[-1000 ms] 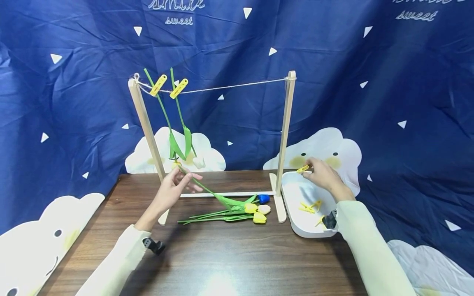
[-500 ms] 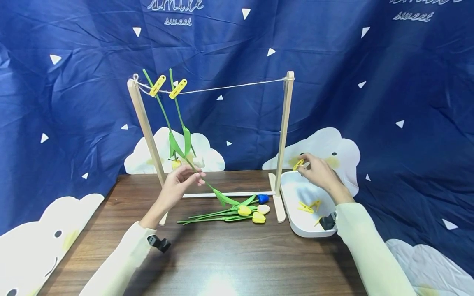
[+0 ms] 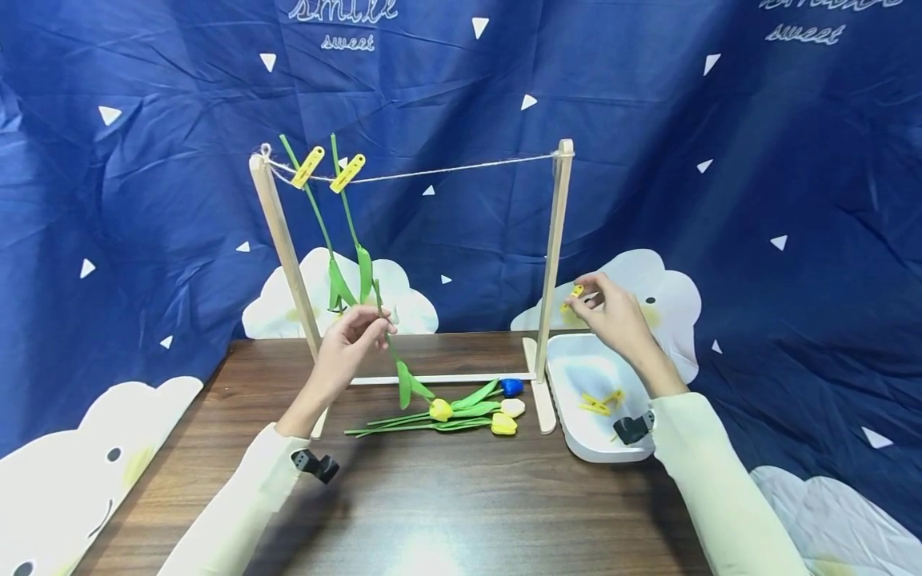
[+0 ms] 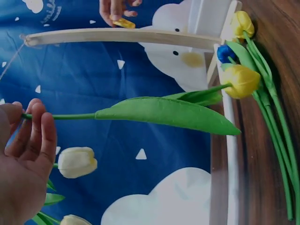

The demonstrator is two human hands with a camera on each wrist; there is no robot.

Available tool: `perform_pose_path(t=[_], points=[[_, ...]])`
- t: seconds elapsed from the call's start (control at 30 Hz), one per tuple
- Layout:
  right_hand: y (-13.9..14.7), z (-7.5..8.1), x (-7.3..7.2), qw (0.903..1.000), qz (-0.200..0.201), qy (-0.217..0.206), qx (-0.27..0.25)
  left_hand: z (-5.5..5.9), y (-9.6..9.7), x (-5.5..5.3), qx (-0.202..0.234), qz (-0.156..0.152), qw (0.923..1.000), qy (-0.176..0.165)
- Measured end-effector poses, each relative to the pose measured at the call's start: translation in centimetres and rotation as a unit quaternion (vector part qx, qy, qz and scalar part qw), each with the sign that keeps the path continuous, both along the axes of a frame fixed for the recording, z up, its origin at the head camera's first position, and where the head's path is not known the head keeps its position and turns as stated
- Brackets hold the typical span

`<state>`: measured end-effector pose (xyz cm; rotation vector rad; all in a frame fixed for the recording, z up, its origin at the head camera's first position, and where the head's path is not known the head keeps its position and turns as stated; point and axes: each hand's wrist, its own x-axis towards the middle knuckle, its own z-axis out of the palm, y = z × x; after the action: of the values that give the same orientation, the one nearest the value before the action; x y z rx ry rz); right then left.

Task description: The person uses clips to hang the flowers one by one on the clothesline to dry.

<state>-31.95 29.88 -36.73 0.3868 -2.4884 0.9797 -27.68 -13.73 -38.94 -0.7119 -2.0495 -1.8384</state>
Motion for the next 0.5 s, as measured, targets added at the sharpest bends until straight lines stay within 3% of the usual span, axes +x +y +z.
perform_pose_path(t=[0.3, 0.5], points=[[-3.0, 3.6, 1.6, 0.9953, 0.009, 0.078, -0.056, 2.1, 0.7, -0.6, 0.019, -0.006, 0.9994, 0.027], [-5.5, 5.9, 3.1, 0.9909, 0.047, 0.085, -0.093, 3.8, 1.4, -1.2, 0.023, 0.006, 0.9979, 0.06]])
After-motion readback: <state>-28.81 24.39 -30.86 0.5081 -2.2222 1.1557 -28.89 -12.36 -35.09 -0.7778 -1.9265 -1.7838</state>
